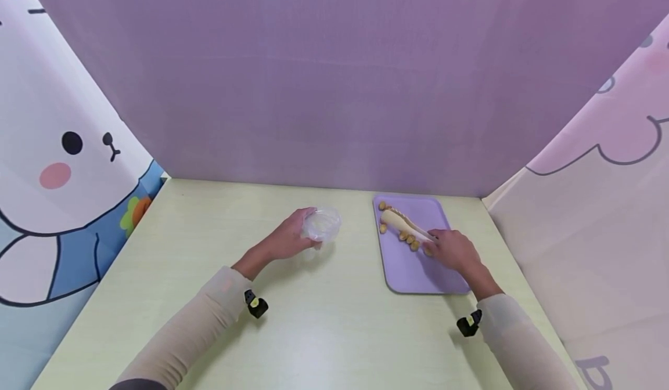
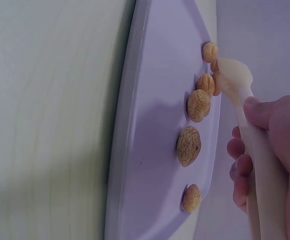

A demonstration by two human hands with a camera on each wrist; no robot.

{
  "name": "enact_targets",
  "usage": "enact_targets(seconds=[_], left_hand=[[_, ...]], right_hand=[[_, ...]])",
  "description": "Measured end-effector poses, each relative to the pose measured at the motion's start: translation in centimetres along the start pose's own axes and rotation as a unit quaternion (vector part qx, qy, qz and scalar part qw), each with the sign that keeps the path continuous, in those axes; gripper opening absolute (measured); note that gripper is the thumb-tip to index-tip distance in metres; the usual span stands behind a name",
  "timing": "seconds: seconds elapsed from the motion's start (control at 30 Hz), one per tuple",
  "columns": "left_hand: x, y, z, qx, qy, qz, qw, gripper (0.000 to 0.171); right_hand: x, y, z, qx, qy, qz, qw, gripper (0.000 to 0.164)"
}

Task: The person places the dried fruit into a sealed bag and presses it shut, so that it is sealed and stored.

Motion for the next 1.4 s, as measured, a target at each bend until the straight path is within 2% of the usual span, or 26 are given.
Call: enact_targets(seconds=[0.4, 0.63, 0.8, 1.07, 1.4], left_hand=[[0.0, 0.1, 0.2, 0.005, -0.006, -0.001, 1.0, 0.089], [0.2, 0.1, 0.3, 0.004, -0.007, -0.001, 1.0, 0.089], [0.3, 0.1, 0.3, 0.004, -0.01, 0.0, 0.9999, 0.09], [0.6, 0.1, 0.0, -0.001, -0.007, 0.007, 0.9999, 0.089], [0.6, 0.1, -0.3, 0.005, -0.006, 0.006, 1.0, 0.089]], right_hand=[[-0.6, 0.4, 0.8, -0.022, -0.001, -0.03, 0.999, 0.03], [-1.0, 0.4, 1.4, -0.035, -0.007, -0.038, 0.999, 0.035], [-1.5, 0.6, 2.4, -0.044, -0.015, -0.036, 0.998, 0.034], [-2.5, 1.0, 4.4, -0.087, -0.019, -0.048, 0.995, 0.026], [-3.7, 1.4, 7.0, -0.111, -0.026, -0.047, 0.992, 0.024]])
Point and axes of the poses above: each hand's wrist, its own y-axis away from the middle knuckle, its own x-axis out of the palm, z = x × y, the point moved 3 cm from there along -y, towards the middle knuckle, and after that the axes turned 11 degrees about -y, right-handed, at the moved point
